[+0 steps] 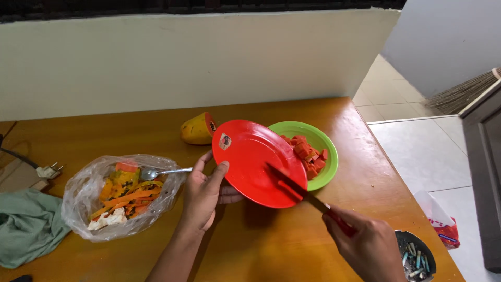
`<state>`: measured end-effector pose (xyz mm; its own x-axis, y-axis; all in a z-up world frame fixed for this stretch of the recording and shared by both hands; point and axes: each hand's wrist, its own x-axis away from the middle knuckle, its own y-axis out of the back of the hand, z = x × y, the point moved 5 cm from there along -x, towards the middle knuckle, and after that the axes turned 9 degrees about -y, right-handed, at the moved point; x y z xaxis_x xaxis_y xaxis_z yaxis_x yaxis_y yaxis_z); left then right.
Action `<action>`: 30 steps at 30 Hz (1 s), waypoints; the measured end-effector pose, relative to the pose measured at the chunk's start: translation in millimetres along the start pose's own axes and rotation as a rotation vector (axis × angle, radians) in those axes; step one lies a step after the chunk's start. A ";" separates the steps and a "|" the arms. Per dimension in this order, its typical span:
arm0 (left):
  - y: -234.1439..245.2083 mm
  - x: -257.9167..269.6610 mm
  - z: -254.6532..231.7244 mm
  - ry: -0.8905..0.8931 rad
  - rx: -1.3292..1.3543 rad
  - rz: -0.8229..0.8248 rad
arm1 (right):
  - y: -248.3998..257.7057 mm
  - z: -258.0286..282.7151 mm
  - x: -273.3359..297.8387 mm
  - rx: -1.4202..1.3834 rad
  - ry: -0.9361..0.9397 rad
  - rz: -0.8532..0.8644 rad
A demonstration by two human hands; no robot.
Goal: Cutting a papaya into cubes, peeling the skin, and scooping seeds using a knife and spoon.
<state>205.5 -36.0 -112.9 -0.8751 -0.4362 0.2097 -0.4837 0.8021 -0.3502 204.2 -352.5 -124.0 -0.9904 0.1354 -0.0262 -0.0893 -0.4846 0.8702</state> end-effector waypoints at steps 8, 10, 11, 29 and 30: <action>15.3 2.5 -8.2 -0.035 0.019 -0.019 | -4.8 -6.7 -27.1 0.171 -0.184 -0.001; 24.3 8.7 -14.5 -0.030 -0.025 -0.073 | 4.3 -6.6 -21.3 -0.066 -0.150 -0.150; 31.4 7.8 -12.6 -0.031 -0.023 -0.078 | 4.2 -10.1 -25.0 -0.065 -0.146 -0.146; 116.5 20.0 13.3 -0.102 0.024 -0.283 | -11.0 6.1 -22.0 0.219 0.042 -0.180; 122.1 18.9 20.5 -0.117 0.045 -0.284 | -6.6 -0.2 -16.8 0.188 0.011 -0.201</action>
<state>129.6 45.3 -170.4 -0.6992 -0.6866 0.1992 -0.7072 0.6234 -0.3335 221.5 -351.7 -129.4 -0.9560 0.2026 -0.2124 -0.2643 -0.2796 0.9230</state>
